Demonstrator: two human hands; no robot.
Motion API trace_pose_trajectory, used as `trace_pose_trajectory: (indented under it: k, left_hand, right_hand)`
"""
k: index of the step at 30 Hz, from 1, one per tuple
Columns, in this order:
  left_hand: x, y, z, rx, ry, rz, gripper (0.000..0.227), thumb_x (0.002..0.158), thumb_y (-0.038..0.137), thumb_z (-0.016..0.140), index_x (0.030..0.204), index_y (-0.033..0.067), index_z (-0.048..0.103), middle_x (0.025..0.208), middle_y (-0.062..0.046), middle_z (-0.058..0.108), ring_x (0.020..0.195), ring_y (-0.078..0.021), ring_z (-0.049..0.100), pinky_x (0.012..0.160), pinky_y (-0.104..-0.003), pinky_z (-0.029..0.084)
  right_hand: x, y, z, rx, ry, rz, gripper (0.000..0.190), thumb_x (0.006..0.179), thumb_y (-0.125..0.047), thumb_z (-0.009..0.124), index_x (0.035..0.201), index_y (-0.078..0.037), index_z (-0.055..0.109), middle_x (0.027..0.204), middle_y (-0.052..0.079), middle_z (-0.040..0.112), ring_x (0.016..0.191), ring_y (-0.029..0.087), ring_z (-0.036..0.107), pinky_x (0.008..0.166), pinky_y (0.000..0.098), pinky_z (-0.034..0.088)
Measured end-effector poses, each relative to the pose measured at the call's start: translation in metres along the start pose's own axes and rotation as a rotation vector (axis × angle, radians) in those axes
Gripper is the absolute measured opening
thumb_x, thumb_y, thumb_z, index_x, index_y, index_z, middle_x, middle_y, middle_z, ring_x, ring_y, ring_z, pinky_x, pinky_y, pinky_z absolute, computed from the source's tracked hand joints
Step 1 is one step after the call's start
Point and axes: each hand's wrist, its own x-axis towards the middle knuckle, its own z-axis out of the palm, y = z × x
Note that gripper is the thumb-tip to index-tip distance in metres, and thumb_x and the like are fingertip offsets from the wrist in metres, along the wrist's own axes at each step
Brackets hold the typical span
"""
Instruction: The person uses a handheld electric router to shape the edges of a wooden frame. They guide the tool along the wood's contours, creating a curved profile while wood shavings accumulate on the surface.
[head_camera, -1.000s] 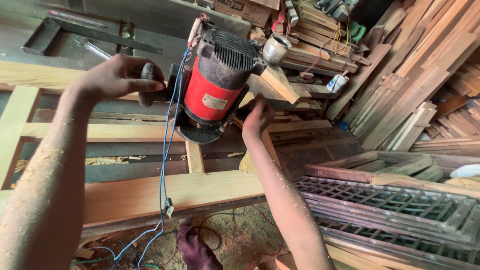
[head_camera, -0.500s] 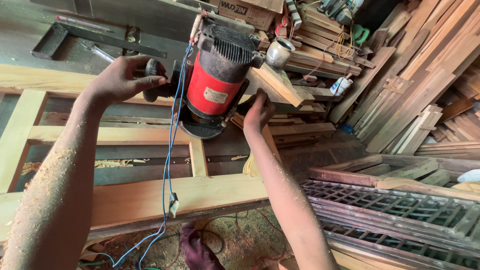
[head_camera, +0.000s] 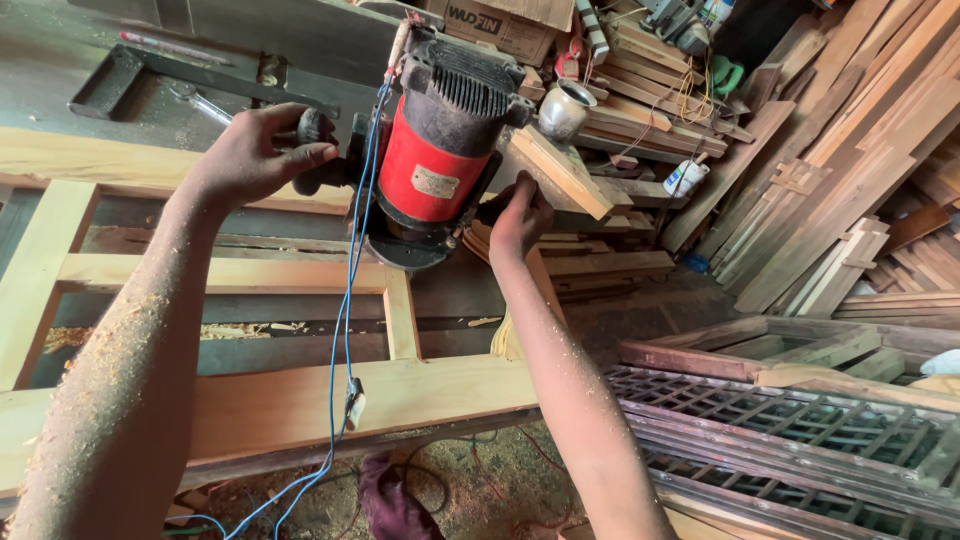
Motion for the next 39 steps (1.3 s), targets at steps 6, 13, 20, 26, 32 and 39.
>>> trace_pose_trajectory:
  k: [6,13,20,26,32,39]
  left_hand:
    - [0.003,-0.008,0.002,-0.016,0.057,0.023,0.051,0.092,0.027,0.079,0.132,-0.0027,0.065,0.111,-0.012,0.075,0.107,-0.0163,0.071,0.090,-0.034,0.057]
    - [0.005,-0.015,0.004,0.023,0.082,0.031,0.050,0.094,0.029,0.077,0.132,-0.0028,0.065,0.108,-0.013,0.076,0.106,-0.0167,0.072,0.088,-0.034,0.058]
    - [0.008,-0.020,0.003,0.085,0.102,0.024,0.053,0.096,0.031,0.076,0.139,0.0020,0.063,0.112,-0.014,0.076,0.108,-0.0166,0.072,0.092,-0.035,0.056]
    - [0.007,-0.024,0.019,-0.085,0.226,0.016,0.058,0.095,0.031,0.075,0.145,0.0062,0.059,0.105,-0.007,0.075,0.090,-0.0084,0.065,0.077,-0.029,0.055]
    - [0.006,-0.032,0.035,-0.169,0.369,0.034,0.050,0.098,0.030,0.075,0.141,0.0061,0.065,0.086,-0.008,0.067,0.073,-0.0061,0.054,0.066,-0.029,0.051]
    - [0.020,-0.050,0.043,0.019,0.503,0.066,0.046,0.096,0.031,0.076,0.134,0.0066,0.069,0.087,-0.014,0.076,0.082,-0.0057,0.063,0.074,-0.030,0.054]
  right_hand:
    - [0.006,0.009,0.005,-0.032,0.044,-0.057,0.043,0.097,-0.029,0.062,0.073,0.007,0.063,0.065,0.009,0.063,0.064,0.017,0.053,0.066,0.0354,0.046]
    - [0.008,0.016,0.008,-0.091,0.068,-0.014,0.044,0.095,-0.032,0.063,0.080,0.009,0.069,0.069,0.009,0.068,0.066,0.018,0.057,0.068,0.0353,0.048]
    - [0.008,0.015,0.008,-0.164,0.061,-0.006,0.047,0.096,-0.034,0.061,0.080,0.010,0.066,0.067,0.011,0.064,0.065,0.021,0.053,0.067,0.0375,0.046]
    - [0.004,0.018,0.009,-0.035,0.028,-0.206,0.045,0.096,-0.036,0.063,0.096,0.008,0.069,0.085,0.009,0.071,0.078,0.020,0.060,0.073,0.0371,0.049]
    - [-0.003,0.017,0.006,0.017,-0.030,-0.081,0.048,0.099,-0.038,0.061,0.085,0.008,0.063,0.075,0.012,0.065,0.070,0.024,0.059,0.067,0.0392,0.049]
    - [-0.014,0.008,0.000,-0.153,0.006,-0.214,0.053,0.099,-0.042,0.058,0.083,0.008,0.062,0.072,0.014,0.061,0.068,0.026,0.056,0.068,0.0413,0.047]
